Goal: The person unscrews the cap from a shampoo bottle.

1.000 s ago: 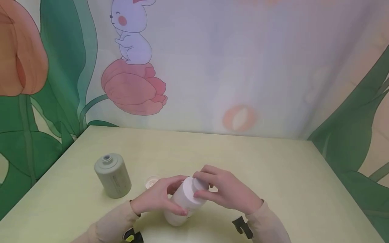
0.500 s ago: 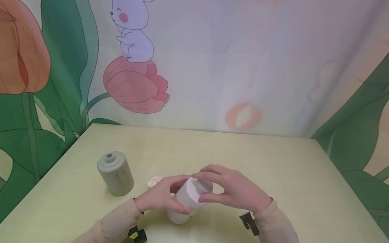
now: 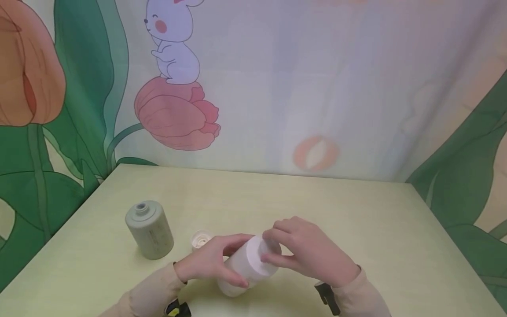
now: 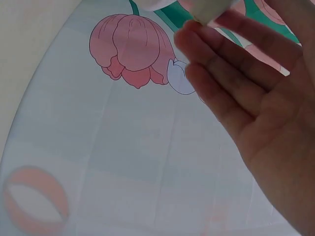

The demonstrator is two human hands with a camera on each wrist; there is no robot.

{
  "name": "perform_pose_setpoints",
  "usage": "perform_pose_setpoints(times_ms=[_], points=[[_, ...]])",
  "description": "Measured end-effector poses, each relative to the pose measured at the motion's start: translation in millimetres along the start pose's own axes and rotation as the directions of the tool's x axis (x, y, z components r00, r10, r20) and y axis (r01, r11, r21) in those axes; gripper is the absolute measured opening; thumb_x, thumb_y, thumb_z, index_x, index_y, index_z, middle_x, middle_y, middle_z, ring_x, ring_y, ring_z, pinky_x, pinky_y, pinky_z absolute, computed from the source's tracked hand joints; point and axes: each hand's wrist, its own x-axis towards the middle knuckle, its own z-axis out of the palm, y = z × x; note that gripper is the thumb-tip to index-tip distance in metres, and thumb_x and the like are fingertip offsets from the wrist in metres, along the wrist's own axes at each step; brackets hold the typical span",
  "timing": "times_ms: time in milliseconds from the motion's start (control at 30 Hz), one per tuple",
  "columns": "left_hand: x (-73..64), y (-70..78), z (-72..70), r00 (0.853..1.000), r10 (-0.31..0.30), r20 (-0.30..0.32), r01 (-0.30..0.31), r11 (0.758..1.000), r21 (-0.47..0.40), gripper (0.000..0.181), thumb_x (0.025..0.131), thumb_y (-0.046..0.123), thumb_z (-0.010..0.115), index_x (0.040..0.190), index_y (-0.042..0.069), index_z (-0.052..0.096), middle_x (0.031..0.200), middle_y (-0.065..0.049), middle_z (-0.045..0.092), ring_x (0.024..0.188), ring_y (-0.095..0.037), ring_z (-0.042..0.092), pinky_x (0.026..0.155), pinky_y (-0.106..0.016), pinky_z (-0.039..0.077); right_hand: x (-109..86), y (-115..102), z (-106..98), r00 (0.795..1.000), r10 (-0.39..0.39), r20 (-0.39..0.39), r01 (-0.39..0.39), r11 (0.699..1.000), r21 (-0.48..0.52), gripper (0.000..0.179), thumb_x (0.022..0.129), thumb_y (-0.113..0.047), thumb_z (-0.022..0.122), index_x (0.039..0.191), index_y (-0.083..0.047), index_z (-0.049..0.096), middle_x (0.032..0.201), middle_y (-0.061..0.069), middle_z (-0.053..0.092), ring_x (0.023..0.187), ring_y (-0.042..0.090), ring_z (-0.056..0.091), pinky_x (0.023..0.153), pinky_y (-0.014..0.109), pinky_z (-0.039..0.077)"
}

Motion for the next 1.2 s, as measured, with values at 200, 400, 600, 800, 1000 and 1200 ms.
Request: perform_pose_setpoints(times_ms=[200,400,600,800,1000,1200], points=[[-1.4,-0.6,-1.5,1.000,0.011,-0.015,-0.010,1.000,0.007,0.078,0.067,0.021,0.089,0.136,0.033,0.053,0.122,0.006,0.066,0.101,-0.007,0.064,0.089,-0.027,0.049,0.3,1.9,-2.6,0.998,-0.048,0.040,0.047,0.998,0.038,0.035,0.083,-0.028,0.076,0.115,-0.016,0.065,0.104,-0.006,0.063,0.085,0.005,0.059,0.076,0.016,0.050],[-1.4,-0.9,0.4,1.000,0.023,0.006,-0.023,1.000,0.016,0.076,0.069,0.024,0.088,0.135,0.034,0.052,0.123,0.007,0.066,0.102,-0.007,0.063,0.090,-0.027,0.048,-1.8,0.4,0.5,0.998,0.061,0.015,-0.059,0.994,-0.097,0.037,0.089,-0.052,0.062,0.105,-0.019,0.068,0.085,-0.018,0.062,0.072,-0.002,0.052,0.073,0.022,0.047],[-1.4,0.3,2.5,1.000,0.012,0.014,-0.012,1.000,0.021,0.078,0.069,0.026,0.088,0.136,0.036,0.051,0.124,0.011,0.065,0.103,-0.006,0.063,0.090,-0.027,0.048,-4.2,-2.1,0.2,0.998,0.052,0.032,-0.050,0.996,-0.079,0.023,0.087,-0.042,0.069,0.096,-0.021,0.068,0.082,-0.018,0.061,0.071,-0.002,0.051,0.072,0.019,0.045],[0.8,-0.3,-4.0,1.000,0.017,0.012,-0.018,0.999,0.027,0.079,0.068,0.023,0.088,0.138,0.032,0.051,0.125,0.008,0.065,0.104,-0.007,0.063,0.091,-0.029,0.048,0.2,-0.9,-5.5,0.998,-0.025,0.053,0.028,0.997,-0.068,0.032,0.083,-0.028,0.075,0.112,-0.015,0.067,0.100,-0.011,0.066,0.084,0.005,0.060,0.077,0.025,0.050],[0.1,0.1,-5.3,1.000,-0.002,0.009,0.002,1.000,0.002,0.079,0.068,0.023,0.088,0.137,0.034,0.051,0.123,0.009,0.065,0.104,-0.008,0.063,0.092,-0.029,0.048,0.6,-1.6,-1.0,0.998,0.061,0.024,-0.057,0.989,-0.137,0.038,0.090,-0.051,0.062,0.107,-0.017,0.067,0.086,-0.017,0.064,0.076,0.000,0.057,0.079,0.026,0.048],[-1.2,-1.9,-2.5,1.000,-0.011,0.013,0.011,1.000,0.007,0.079,0.069,0.024,0.088,0.138,0.034,0.051,0.123,0.009,0.065,0.103,-0.008,0.063,0.091,-0.029,0.048,-2.4,-2.9,0.8,0.999,0.047,0.020,-0.044,0.992,-0.116,0.026,0.087,-0.041,0.070,0.100,-0.018,0.067,0.083,-0.018,0.064,0.075,0.001,0.057,0.077,0.025,0.048]])
